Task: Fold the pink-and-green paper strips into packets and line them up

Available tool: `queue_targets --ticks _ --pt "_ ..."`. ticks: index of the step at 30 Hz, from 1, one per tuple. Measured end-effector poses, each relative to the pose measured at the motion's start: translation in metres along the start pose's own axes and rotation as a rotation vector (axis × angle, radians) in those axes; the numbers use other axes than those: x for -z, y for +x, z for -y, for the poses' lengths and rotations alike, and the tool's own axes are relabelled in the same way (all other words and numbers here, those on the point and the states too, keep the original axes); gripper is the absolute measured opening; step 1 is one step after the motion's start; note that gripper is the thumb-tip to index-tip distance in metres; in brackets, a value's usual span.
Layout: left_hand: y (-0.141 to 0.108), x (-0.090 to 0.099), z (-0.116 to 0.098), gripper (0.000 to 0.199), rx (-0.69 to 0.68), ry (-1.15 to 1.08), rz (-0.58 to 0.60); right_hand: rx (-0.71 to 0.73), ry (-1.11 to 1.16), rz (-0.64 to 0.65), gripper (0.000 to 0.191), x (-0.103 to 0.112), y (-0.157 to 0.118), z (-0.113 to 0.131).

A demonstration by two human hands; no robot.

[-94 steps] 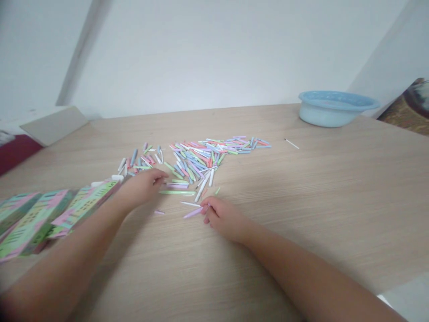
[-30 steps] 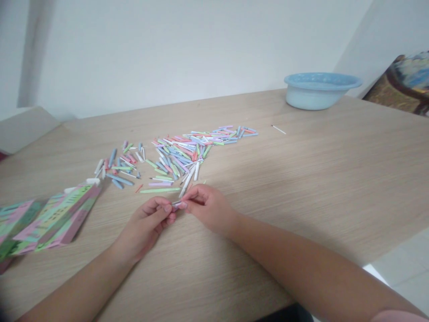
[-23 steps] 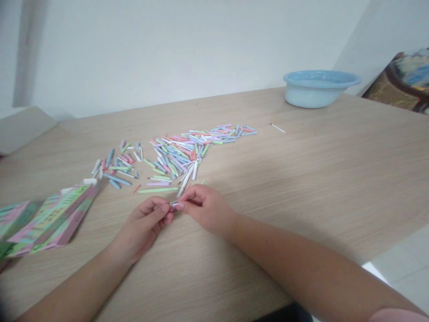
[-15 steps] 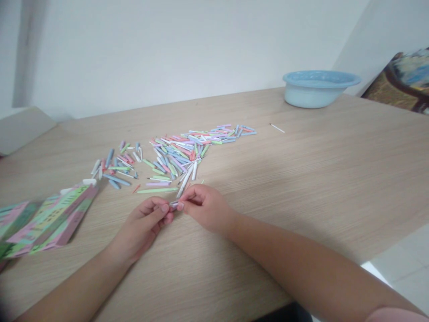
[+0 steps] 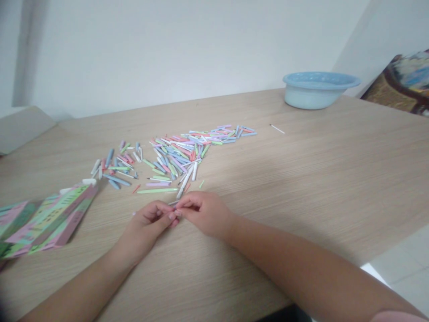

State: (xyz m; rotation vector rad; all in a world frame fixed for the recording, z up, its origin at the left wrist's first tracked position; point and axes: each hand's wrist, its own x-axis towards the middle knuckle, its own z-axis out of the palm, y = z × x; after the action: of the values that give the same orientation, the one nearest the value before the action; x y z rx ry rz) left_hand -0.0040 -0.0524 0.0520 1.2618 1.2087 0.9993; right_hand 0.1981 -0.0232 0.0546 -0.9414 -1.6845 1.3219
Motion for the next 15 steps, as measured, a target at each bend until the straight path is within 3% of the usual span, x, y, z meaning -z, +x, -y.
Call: queue_targets --ticks 4,8,15 --pt "0.0001 -0.0014 -0.0037 0.029 0.019 -0.051 0.001 -0.067 0.139 0.005 0.022 -0.001 0.0007 -0.0018" --pt "0.0004 -0.0009 -0.0038 0.029 0.011 -0.09 0.04 -0.097 0.135 0.025 0.034 0.0 0.0009 0.0003" --pt "0.0046 -0.0006 0.0026 0.031 -0.009 -0.145 0.028 -0.093 0.32 0.25 0.037 0.0036 0.003 0.0015"
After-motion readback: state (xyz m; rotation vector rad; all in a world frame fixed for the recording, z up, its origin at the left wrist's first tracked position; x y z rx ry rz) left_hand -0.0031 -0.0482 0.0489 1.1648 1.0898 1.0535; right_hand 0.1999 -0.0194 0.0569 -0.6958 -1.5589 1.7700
